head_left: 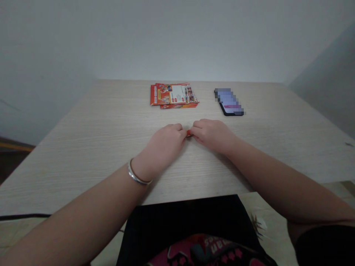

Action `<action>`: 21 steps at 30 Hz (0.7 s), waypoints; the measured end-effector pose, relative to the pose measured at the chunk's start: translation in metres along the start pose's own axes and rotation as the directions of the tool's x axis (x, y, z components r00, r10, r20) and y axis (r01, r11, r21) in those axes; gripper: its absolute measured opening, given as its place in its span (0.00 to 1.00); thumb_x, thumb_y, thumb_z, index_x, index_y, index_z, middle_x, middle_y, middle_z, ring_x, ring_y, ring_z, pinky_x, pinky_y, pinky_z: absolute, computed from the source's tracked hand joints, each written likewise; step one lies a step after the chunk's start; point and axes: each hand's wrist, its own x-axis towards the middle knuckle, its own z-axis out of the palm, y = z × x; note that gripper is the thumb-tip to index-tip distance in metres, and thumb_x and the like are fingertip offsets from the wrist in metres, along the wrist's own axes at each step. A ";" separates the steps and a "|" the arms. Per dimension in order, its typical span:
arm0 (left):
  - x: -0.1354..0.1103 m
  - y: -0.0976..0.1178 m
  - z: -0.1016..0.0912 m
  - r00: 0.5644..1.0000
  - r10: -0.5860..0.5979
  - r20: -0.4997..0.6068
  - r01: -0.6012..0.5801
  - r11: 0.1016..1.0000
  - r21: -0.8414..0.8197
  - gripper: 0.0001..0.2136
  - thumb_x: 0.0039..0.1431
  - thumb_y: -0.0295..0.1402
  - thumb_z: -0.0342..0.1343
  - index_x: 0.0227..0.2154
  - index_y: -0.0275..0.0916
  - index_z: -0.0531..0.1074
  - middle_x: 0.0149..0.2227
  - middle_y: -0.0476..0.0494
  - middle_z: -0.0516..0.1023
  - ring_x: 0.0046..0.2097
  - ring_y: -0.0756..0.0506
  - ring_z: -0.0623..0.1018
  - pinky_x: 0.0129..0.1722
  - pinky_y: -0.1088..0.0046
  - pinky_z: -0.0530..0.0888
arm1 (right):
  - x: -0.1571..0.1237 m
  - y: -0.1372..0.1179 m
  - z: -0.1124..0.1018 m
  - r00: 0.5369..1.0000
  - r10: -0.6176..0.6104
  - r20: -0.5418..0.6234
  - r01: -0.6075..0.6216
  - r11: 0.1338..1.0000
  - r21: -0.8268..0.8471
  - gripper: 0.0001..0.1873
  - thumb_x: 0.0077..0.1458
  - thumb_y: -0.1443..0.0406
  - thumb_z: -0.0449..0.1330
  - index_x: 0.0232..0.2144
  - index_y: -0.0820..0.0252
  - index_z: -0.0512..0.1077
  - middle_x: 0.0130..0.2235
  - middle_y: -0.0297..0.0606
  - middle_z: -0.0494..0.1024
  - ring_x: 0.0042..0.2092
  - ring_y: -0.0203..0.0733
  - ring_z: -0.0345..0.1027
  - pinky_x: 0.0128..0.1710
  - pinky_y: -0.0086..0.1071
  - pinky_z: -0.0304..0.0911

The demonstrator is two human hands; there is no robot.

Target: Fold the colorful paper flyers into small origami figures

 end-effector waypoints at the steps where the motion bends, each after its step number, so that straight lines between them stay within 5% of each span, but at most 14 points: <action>1: -0.001 0.000 0.000 1.000 0.007 -0.003 -0.007 1.000 0.009 0.12 0.69 0.25 0.48 0.42 0.33 0.79 0.39 0.39 0.78 0.42 0.40 0.78 0.43 0.63 0.75 | -0.001 0.001 -0.001 1.000 0.007 0.011 -0.007 1.000 0.020 0.12 0.67 0.68 0.55 0.42 0.62 0.79 0.42 0.44 0.81 0.44 0.45 0.71 0.35 0.36 0.56; 12: -0.002 -0.001 0.003 0.998 0.067 -0.019 -0.067 0.997 0.029 0.11 0.69 0.25 0.50 0.42 0.32 0.78 0.38 0.38 0.79 0.42 0.40 0.77 0.43 0.63 0.75 | -0.008 0.014 0.004 0.999 0.003 -0.043 0.002 0.993 0.114 0.09 0.64 0.69 0.59 0.40 0.62 0.80 0.40 0.44 0.80 0.45 0.46 0.72 0.43 0.37 0.61; 21: -0.001 -0.004 0.016 0.968 0.226 -0.110 -0.229 0.973 -0.016 0.17 0.69 0.32 0.51 0.53 0.27 0.74 0.54 0.29 0.77 0.57 0.36 0.75 0.60 0.56 0.72 | -0.002 0.033 0.018 0.992 -0.025 -0.124 0.042 0.989 0.140 0.09 0.64 0.69 0.58 0.39 0.62 0.80 0.40 0.45 0.81 0.43 0.45 0.71 0.44 0.36 0.62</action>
